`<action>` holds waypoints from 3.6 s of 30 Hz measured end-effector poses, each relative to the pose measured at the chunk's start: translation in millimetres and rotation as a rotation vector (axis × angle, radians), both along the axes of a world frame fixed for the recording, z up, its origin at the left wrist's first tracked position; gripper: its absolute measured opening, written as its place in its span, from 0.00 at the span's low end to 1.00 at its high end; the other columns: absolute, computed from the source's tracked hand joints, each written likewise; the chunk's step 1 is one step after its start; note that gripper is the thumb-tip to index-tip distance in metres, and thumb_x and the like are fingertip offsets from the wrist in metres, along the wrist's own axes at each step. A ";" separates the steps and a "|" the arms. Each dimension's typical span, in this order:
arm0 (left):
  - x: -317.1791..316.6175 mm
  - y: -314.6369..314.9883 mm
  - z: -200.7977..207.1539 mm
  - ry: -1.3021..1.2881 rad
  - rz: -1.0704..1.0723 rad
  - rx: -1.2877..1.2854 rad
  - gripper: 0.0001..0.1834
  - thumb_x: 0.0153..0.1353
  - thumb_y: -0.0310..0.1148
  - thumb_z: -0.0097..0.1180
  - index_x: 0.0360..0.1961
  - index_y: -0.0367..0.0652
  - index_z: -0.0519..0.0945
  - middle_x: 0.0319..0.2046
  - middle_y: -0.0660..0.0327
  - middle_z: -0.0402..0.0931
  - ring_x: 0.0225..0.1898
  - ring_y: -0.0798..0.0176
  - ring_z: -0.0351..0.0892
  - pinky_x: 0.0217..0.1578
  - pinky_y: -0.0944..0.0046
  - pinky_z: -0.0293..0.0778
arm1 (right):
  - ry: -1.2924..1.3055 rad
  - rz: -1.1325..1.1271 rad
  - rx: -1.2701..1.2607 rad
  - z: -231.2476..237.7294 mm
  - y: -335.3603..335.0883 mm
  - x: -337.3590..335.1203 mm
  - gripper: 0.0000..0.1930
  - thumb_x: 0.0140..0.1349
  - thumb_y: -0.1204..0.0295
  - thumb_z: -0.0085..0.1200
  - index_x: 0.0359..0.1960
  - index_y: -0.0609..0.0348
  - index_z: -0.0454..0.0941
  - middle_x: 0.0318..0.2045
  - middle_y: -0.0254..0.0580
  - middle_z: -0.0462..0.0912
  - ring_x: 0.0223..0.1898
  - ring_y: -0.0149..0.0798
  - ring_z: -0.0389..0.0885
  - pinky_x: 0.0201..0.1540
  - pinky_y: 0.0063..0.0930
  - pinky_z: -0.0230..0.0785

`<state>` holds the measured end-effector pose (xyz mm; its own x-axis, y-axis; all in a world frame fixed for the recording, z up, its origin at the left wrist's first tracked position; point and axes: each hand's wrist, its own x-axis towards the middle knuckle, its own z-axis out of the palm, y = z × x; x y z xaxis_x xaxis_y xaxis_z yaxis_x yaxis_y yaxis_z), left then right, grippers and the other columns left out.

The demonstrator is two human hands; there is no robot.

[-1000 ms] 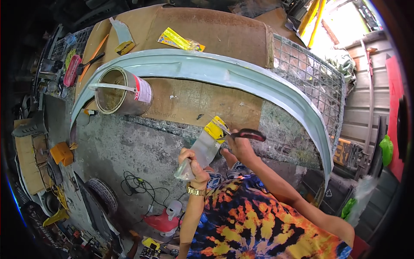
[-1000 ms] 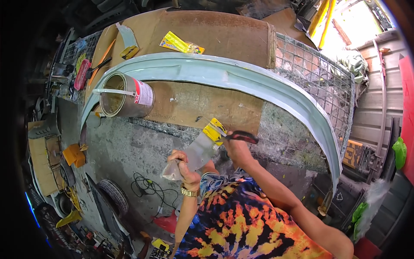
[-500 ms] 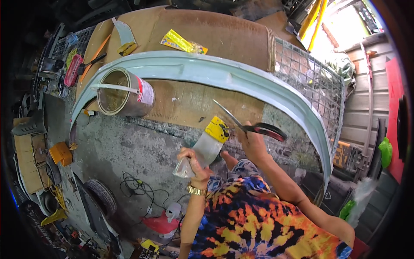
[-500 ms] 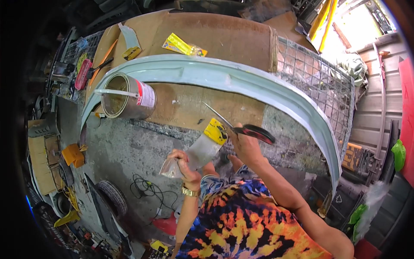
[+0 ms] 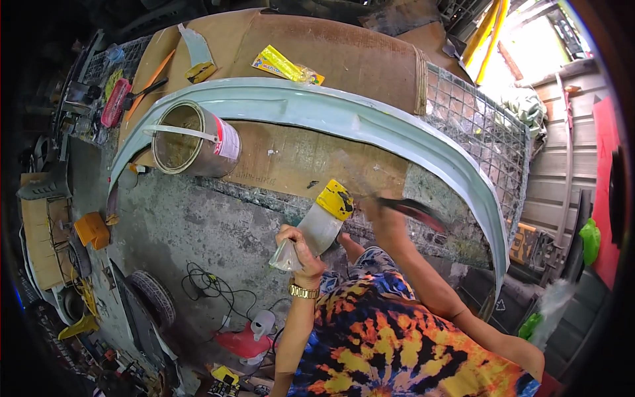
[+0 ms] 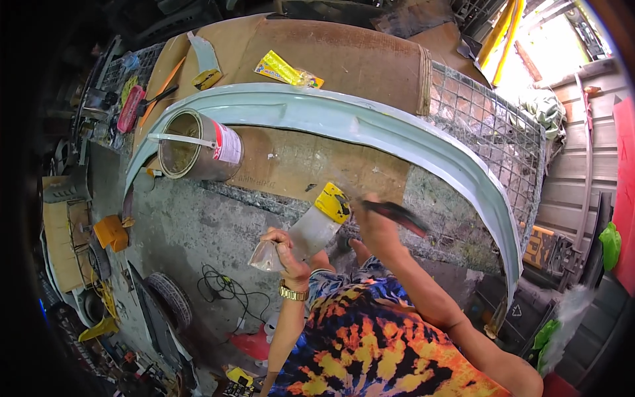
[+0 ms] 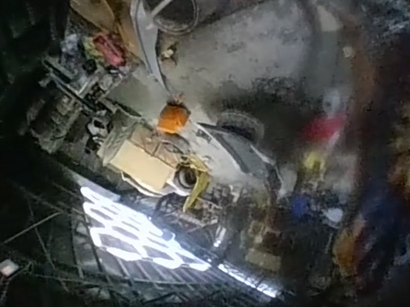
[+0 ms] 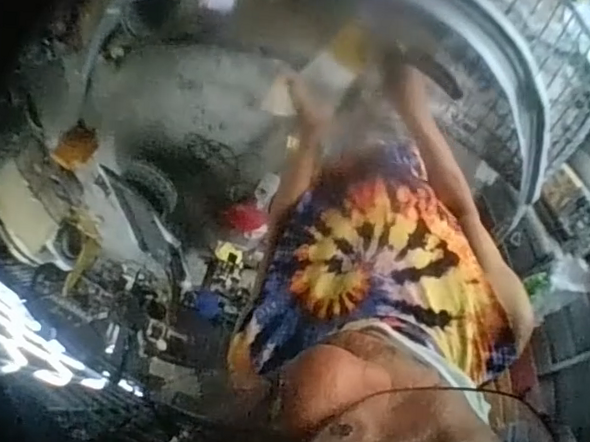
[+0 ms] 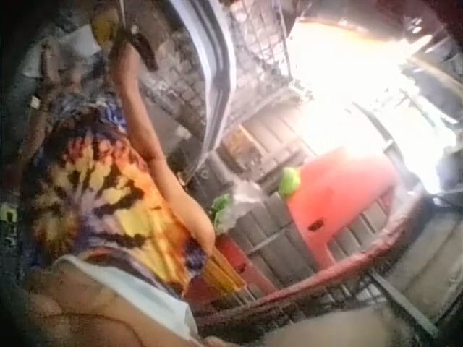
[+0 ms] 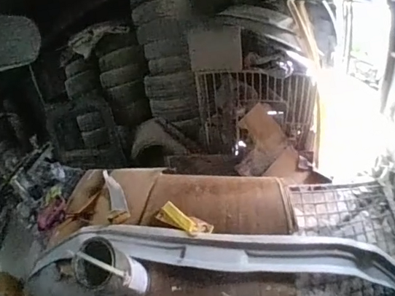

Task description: Applying filler putty and sanding a car trim component for repair.

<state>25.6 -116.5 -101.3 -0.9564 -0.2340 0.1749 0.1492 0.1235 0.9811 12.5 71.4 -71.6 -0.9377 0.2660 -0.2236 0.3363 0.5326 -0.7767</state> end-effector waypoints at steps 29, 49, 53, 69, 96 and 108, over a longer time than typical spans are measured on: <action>3.8 -3.5 2.3 -0.029 0.007 0.004 0.15 0.64 0.43 0.43 0.35 0.41 0.62 0.30 0.58 0.60 0.33 0.62 0.61 0.36 0.60 0.62 | 0.253 0.136 -0.103 43.1 3.5 -20.1 0.08 0.68 0.75 0.46 0.31 0.64 0.75 0.20 0.49 0.74 0.21 0.45 0.74 0.25 0.35 0.66; -14.2 5.7 21.7 0.090 -0.042 -0.124 0.22 0.65 0.47 0.45 0.39 0.35 0.69 0.28 0.58 0.64 0.25 0.64 0.61 0.32 0.61 0.67 | -0.167 0.110 -0.092 9.1 59.1 -17.5 0.15 0.66 0.68 0.52 0.25 0.67 0.78 0.17 0.51 0.76 0.19 0.41 0.76 0.23 0.35 0.65; -20.8 10.0 20.3 0.108 -0.031 -0.151 0.21 0.64 0.47 0.45 0.37 0.35 0.71 0.28 0.58 0.65 0.24 0.65 0.61 0.24 0.66 0.61 | 0.044 0.154 0.010 3.2 35.5 -16.7 0.12 0.66 0.68 0.50 0.30 0.65 0.79 0.22 0.55 0.78 0.26 0.56 0.78 0.28 0.41 0.69; -22.7 14.8 11.5 0.110 -0.029 -0.072 0.22 0.64 0.48 0.45 0.37 0.36 0.70 0.30 0.56 0.66 0.26 0.63 0.64 0.27 0.64 0.63 | 0.204 0.363 0.362 -53.6 35.0 -17.5 0.15 0.66 0.63 0.52 0.28 0.65 0.75 0.20 0.54 0.75 0.22 0.58 0.75 0.26 0.45 0.66; -14.4 -0.7 6.6 0.089 -0.038 -0.057 0.16 0.60 0.39 0.48 0.35 0.33 0.72 0.31 0.48 0.71 0.30 0.48 0.72 0.33 0.55 0.70 | 0.174 0.087 -0.001 29.1 25.6 -50.3 0.07 0.60 0.70 0.54 0.37 0.58 0.80 0.24 0.50 0.75 0.27 0.51 0.75 0.29 0.43 0.65; -23.6 18.2 16.5 0.107 -0.072 -0.039 0.14 0.57 0.35 0.52 0.36 0.33 0.73 0.31 0.47 0.72 0.31 0.44 0.73 0.35 0.52 0.71 | 0.353 0.621 1.075 -32.4 47.9 -37.7 0.14 0.65 0.71 0.52 0.22 0.65 0.74 0.17 0.45 0.73 0.20 0.41 0.72 0.24 0.34 0.62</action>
<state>2.0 -98.3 -84.8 -0.9458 -0.1567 0.2845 0.2626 0.1462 0.9538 -25.2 119.3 -104.0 -0.9326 -0.3424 0.1137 -0.3260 0.9348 0.1413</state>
